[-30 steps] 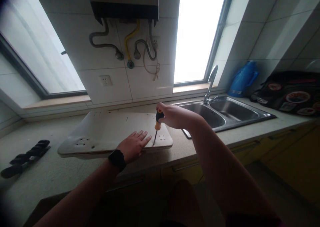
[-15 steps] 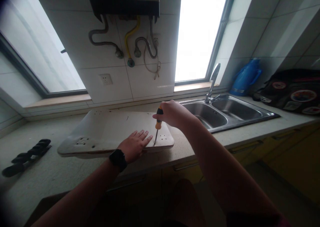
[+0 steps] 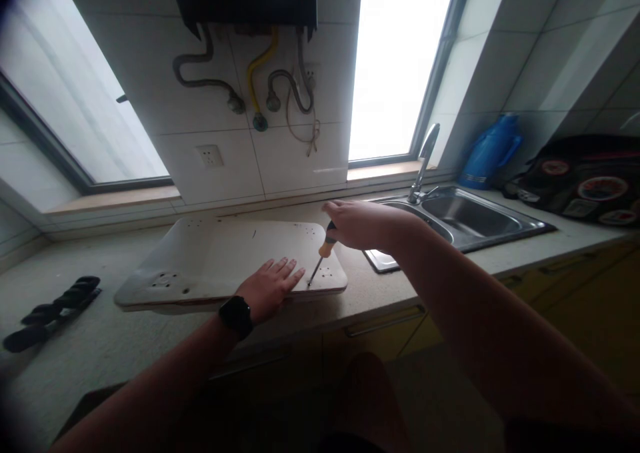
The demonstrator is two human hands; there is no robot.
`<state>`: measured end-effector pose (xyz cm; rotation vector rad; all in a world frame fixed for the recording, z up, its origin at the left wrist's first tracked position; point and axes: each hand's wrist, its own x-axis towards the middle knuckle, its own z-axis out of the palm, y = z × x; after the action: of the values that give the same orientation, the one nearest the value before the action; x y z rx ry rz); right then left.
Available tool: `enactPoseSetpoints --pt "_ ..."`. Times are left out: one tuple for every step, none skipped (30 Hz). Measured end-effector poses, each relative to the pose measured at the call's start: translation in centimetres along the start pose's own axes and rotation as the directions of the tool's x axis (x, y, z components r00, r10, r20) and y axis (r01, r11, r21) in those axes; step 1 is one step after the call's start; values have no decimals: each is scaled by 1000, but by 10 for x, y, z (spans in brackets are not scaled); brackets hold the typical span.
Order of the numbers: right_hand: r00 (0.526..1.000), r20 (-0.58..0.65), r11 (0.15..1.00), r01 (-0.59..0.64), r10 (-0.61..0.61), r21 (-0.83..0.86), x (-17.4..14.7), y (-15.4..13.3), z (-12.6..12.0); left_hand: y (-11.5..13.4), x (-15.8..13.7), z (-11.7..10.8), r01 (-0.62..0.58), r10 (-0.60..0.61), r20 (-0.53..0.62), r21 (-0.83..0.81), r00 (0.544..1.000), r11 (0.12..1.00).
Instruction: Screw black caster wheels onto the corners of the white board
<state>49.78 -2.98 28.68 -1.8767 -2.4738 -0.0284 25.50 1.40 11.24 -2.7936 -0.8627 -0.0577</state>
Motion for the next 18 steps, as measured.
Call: enactPoseSetpoints --pt "998 24 998 65 -66 22 0 3 1 0 0 1 -1 1 -5 3 1000 1000" --pt "991 47 991 127 -129 43 0 7 2 0 0 1 -3 3 -9 7 1000 1000" --pt "981 67 983 176 -179 58 0 10 4 0 0 2 -5 5 -12 9 1000 1000" --pt "974 85 976 206 -212 67 0 13 5 0 -1 2 -4 4 -15 10 1000 1000" --pt "968 102 972 223 -229 69 -1 16 7 0 -1 3 -5 5 -17 10 1000 1000" --pt "965 117 972 227 -233 66 -1 19 8 0 -1 3 -5 5 -19 10 1000 1000" --pt "965 127 972 225 -231 63 -1 21 8 0 -1 3 -5 5 -19 10 1000 1000" --pt "963 132 971 230 -237 63 -1 22 8 0 -1 3 -5 5 -19 11 1000 1000" --pt "960 131 969 240 -247 64 -1 23 8 -1 -1 3 -3 3 -19 12 1000 1000" --pt "957 125 965 254 -261 63 -1 23 7 -1 -1 3 0 1 -20 12 1000 1000" --pt "954 121 961 270 -275 60 -1 22 6 -1 -1 3 1 -1 -22 11 1000 1000" --pt "950 120 958 283 -288 53 0 21 5 -1 -1 4 2 -2 -25 9 1000 1000" --pt "948 121 955 292 -295 44 0 21 5 -1 -1 4 0 0 -27 7 1000 1000" --pt "947 121 955 296 -298 37 1 20 4 -1 0 4 -2 3 -29 5 1000 1000" --pt "948 119 956 293 -295 32 1 19 4 -1 0 5 -7 7 -30 4 1000 1000" --pt "950 115 956 290 -292 30 2 19 4 -1 0 5 -10 11 -31 3 999 1000" --pt "951 109 958 286 -288 33 2 18 4 -1 0 5 -12 12 -32 2 999 1000" --pt "952 104 958 284 -286 39 2 18 4 -1 0 5 -12 12 -34 1 999 1000"
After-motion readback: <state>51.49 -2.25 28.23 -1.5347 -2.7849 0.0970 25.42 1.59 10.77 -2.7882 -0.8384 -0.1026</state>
